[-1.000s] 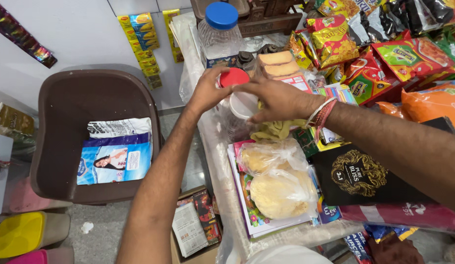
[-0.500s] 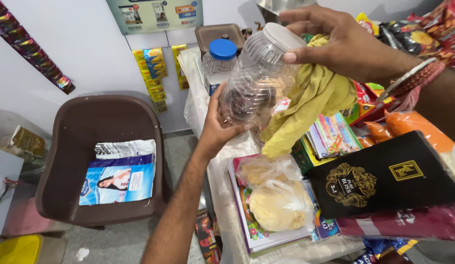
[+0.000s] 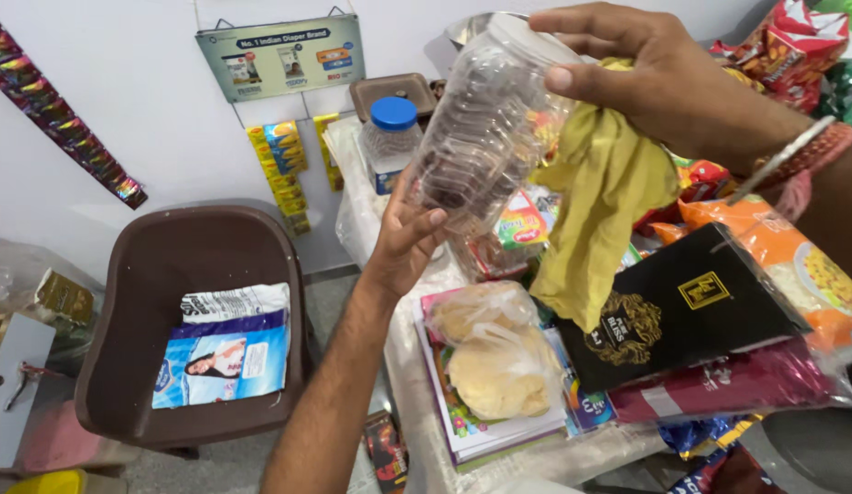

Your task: The person wipes a metal weighing scale and a stainless steel bowl with a yellow cloth in a small store. They then wipe the counter surface and handle a plastic bag containing white powder.

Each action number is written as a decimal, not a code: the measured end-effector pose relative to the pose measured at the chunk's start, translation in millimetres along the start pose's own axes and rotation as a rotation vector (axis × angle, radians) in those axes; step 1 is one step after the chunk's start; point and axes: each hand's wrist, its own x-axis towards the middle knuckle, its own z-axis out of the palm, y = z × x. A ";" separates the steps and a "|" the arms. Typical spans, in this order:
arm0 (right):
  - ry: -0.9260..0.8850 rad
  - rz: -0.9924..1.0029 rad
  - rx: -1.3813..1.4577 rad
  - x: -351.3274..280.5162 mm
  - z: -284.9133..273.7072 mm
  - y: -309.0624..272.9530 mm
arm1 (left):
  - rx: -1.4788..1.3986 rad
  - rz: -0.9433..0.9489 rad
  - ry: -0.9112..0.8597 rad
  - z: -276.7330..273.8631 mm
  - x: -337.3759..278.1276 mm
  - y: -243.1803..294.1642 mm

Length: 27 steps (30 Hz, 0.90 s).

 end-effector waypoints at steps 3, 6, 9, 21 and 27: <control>0.005 -0.052 -0.013 1.3 2.4 -5.3 | -0.069 -0.024 -0.047 8.4 -1.0 -7.6; -0.036 -0.118 0.046 5.2 5.9 -11.6 | -0.021 -0.062 -0.044 14.6 -0.2 -18.0; -0.093 -0.211 -0.004 7.3 11.8 -19.4 | 0.056 -0.097 -0.058 21.1 -2.4 -26.3; -0.180 -0.187 -0.305 10.8 7.2 -6.7 | 0.358 -0.065 0.103 29.1 0.3 -38.5; -0.161 -0.011 -0.528 8.4 23.9 21.3 | 0.671 -0.017 0.166 -1.7 0.4 -41.1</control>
